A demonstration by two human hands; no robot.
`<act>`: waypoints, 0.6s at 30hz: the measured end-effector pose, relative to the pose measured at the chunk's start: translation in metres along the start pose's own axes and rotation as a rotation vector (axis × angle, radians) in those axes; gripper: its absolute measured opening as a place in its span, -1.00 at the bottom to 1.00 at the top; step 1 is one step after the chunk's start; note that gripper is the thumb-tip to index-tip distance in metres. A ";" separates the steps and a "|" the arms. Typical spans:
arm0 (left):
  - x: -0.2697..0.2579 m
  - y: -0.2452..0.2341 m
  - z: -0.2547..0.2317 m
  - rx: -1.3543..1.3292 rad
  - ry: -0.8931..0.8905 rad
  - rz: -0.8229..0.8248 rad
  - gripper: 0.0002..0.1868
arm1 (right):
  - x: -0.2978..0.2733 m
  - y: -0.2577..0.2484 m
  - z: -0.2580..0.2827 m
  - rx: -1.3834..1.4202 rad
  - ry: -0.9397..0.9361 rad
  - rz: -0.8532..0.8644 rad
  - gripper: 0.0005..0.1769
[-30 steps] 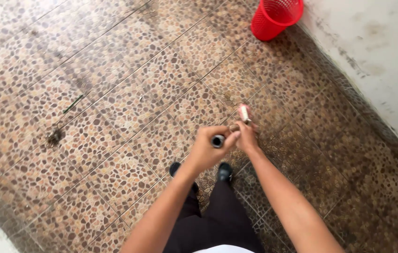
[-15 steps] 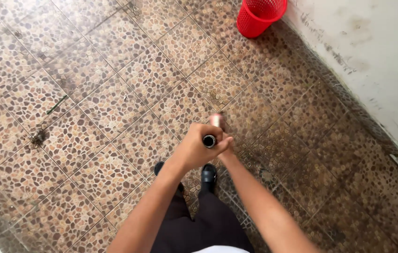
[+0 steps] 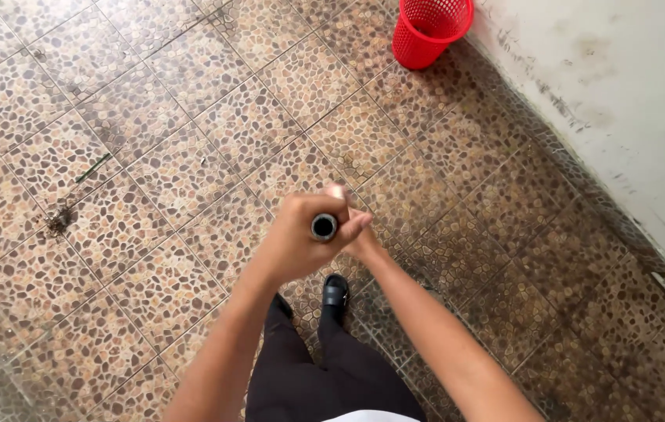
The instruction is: The person is assembling a broom by screwing a handle into a broom head.
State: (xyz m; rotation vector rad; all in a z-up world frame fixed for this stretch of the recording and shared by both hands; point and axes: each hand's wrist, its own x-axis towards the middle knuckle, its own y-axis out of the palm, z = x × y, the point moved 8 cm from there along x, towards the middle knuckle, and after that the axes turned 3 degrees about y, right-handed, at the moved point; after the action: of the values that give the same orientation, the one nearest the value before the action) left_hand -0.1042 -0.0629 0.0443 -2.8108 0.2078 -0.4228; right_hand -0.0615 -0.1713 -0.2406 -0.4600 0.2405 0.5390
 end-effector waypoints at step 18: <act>-0.045 0.039 0.056 -0.098 -0.244 -0.007 -0.67 | 0.021 0.028 -0.153 0.035 -0.004 -0.104 -0.81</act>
State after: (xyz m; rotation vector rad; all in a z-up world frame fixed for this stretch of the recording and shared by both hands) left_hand -0.1338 -0.0767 -0.0304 -2.9259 0.1699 -0.0697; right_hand -0.0748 -0.2141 -0.3911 -0.4352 0.2206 0.4331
